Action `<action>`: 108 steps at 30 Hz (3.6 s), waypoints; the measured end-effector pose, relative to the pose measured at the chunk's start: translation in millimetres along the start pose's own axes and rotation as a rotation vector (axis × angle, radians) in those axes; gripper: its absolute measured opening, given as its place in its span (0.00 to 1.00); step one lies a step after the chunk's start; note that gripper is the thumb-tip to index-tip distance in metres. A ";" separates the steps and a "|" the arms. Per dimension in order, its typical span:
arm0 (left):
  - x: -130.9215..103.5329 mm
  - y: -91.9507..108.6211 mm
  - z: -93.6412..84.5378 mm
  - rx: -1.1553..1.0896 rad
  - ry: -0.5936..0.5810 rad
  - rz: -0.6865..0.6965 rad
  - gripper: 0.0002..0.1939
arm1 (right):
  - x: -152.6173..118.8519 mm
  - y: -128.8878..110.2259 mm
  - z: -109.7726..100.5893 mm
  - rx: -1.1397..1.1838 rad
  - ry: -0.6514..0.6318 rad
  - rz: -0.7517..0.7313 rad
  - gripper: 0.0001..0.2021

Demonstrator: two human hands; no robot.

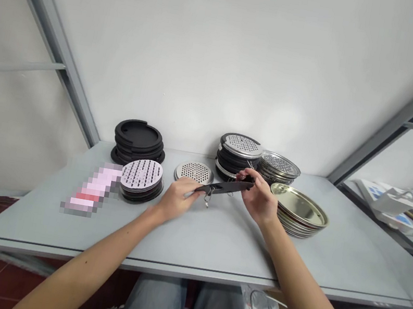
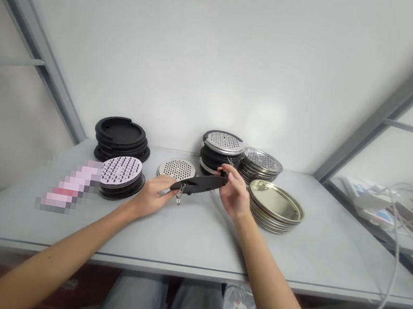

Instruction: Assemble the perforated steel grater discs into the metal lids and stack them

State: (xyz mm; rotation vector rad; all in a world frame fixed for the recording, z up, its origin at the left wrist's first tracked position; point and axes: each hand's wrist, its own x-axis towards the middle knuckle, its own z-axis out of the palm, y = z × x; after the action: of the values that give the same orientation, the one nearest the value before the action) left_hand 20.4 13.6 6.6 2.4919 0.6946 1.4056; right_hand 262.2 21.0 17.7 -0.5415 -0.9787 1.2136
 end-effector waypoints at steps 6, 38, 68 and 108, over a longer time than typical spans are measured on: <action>4.6 -2.1 -10.2 0.040 0.163 -0.152 0.09 | -1.2 4.3 2.4 -0.179 -0.174 -0.041 0.22; 17.3 -138.9 -225.0 0.852 -0.340 -0.517 0.28 | 99.9 78.9 161.6 -1.193 -0.332 -0.711 0.14; 10.8 -134.8 -210.9 0.737 -0.216 -0.546 0.34 | 106.0 144.3 186.1 -0.973 -0.341 -0.273 0.38; 38.2 -20.7 -157.0 0.655 0.131 -0.218 0.15 | 76.3 77.2 112.0 -1.067 -0.358 -0.313 0.20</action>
State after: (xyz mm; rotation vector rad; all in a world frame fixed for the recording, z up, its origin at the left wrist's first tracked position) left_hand -102.1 41.4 110.4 2.6555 1.6240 1.4339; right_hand 129.3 100.0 37.7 -0.9570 -1.9425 0.4244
